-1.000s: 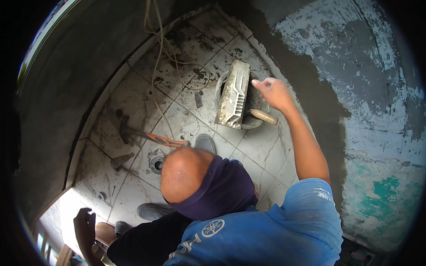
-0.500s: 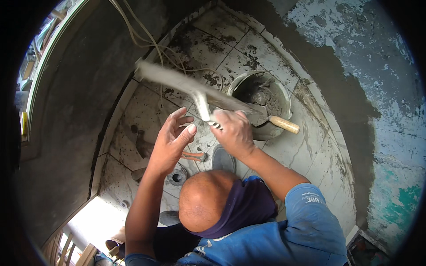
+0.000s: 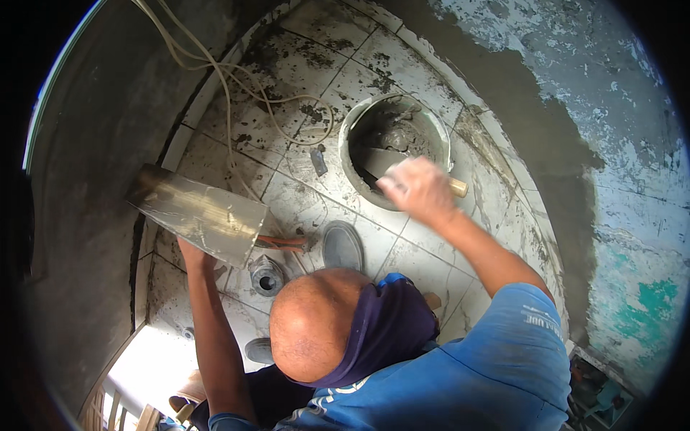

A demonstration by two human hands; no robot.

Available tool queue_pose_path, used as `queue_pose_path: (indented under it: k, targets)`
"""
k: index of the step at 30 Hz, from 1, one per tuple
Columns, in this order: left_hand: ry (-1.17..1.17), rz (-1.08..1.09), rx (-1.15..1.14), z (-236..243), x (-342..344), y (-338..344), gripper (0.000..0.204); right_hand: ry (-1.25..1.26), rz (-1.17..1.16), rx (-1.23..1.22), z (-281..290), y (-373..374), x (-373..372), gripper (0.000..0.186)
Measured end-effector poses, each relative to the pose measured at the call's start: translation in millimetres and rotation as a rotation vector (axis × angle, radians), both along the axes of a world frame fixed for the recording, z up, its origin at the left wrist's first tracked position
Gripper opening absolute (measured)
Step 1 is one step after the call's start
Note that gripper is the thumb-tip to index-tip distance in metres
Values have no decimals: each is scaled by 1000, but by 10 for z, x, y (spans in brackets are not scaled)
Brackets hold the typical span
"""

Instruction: Replacing or repairing a small section of a wall near a floor drain using mortar and a hammer.

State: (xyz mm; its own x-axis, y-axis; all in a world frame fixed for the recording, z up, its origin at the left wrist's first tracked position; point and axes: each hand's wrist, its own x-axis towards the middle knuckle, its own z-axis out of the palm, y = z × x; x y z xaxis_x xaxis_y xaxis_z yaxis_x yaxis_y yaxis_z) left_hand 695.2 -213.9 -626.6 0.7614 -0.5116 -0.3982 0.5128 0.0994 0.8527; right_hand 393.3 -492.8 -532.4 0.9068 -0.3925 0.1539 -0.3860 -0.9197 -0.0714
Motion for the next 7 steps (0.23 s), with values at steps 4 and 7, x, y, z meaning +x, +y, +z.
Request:
queue_pose_path:
  k: [4, 7]
  targets:
    - [-1, -78, 101, -255, 87, 121, 40, 682, -395, 101, 43, -408, -216, 46]
    - [-50, -167, 293, -493, 105, 119, 49, 1012, -328, 148, -220, -449, -188, 50]
